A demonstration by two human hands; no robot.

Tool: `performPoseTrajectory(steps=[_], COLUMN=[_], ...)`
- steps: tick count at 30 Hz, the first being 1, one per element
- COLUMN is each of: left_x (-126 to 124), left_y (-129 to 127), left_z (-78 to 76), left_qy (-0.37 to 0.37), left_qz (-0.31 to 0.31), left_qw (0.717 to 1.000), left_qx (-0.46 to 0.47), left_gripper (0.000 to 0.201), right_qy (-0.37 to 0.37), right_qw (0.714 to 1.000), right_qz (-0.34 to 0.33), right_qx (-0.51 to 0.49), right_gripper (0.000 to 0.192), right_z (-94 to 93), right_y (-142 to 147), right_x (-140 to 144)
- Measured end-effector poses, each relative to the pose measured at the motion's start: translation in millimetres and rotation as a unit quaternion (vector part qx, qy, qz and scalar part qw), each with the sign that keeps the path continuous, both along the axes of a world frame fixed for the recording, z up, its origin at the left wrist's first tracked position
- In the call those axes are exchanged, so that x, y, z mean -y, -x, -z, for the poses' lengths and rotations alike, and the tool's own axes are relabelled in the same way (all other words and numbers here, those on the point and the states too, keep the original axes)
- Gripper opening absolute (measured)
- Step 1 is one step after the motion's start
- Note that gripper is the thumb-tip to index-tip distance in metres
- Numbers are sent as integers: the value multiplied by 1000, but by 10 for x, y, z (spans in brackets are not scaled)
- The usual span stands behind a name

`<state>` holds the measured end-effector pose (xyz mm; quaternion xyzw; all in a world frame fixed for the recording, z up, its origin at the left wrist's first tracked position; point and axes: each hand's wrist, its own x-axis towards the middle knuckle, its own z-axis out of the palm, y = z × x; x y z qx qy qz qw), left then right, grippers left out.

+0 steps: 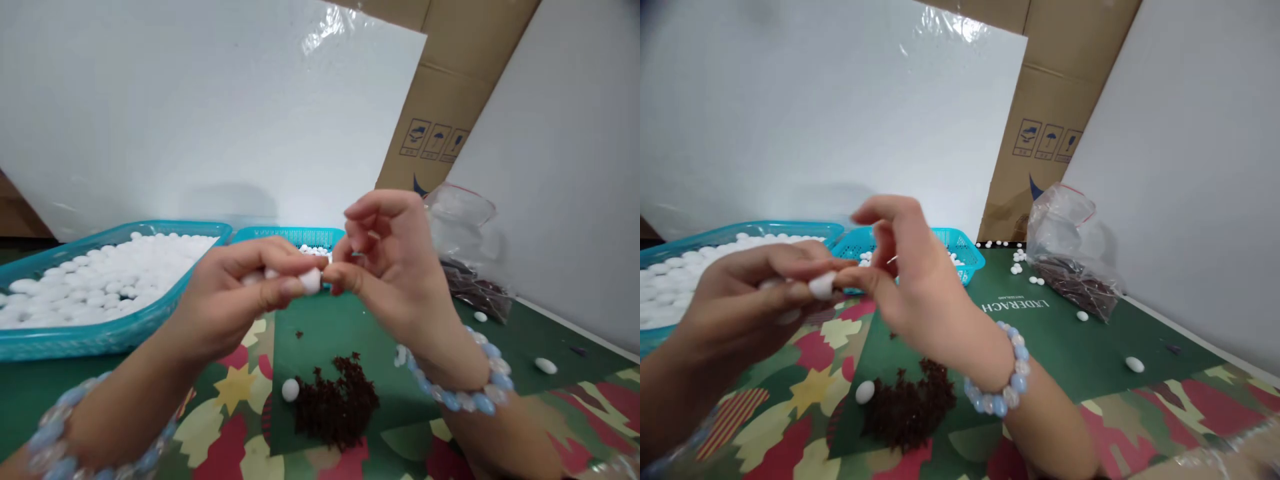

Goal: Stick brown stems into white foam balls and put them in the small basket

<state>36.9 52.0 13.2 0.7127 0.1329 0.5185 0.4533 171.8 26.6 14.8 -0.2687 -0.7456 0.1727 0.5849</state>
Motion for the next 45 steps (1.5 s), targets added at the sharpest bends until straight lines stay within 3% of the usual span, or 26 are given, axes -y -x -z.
performPoseTrajectory(steps=[2,4,6,8,9,13,18,21,24,26,28,30,33,36,38,42,45], left_x=[-48,-108,-178,-254,-291,-414,-484,-495,-488,-475,-456,-430,-376,-325,-311,-337,-355], left_y=[20,56,104,158,182,236,192,157,129,106,73,32,-33,-73,-77,-63,-81], left_z=[-18,-32,-37,-32,-25,18,85,114,124,122,122,128,148,180,205,245,259], left_qy=[20,40,56,70,81,132,183,202,211,204,187,165,115,49,31,28,31], left_qz=[-29,-55,-70,-67,-64,-61,-79,-74,-70,-75,-92,-112,-146,-217,-251,-258,-243], left_qw=[999,998,996,995,995,989,979,976,975,976,978,979,980,965,955,956,963], left_qx=[8,4,1,-2,1,22,36,15,-10,-21,-26,-28,-69,-139,-156,-139,-116], left_gripper=[20,16,13,13,14,14,11,9,10,18,24,21,15,12,12,15,14], right_qy=[40,89,94,68,57,49,87,204,336,318,263,227,222,251,297,381,387], right_qw=[999,988,931,870,858,859,842,863,893,917,935,942,945,937,913,855,847], right_qz=[12,-20,-89,-133,-141,-157,-187,-228,-268,-239,-184,-153,-150,-147,-143,-157,-151], right_qx=[-4,128,342,470,490,485,498,403,134,-40,-148,-194,-186,-192,-239,-314,-333], right_gripper=[26,25,21,17,15,18,16,7,11,14,14,15,30,29,23,13,4], right_z=[29,95,195,309,362,481,420,364,328,311,304,314,368,419,418,349,298], right_y=[-3,4,37,102,141,274,253,155,59,19,9,36,136,257,314,349,341], right_x=[-111,-220,-297,-330,-331,-293,-330,-407,-477,-509,-528,-534,-527,-512,-496,-467,-460])
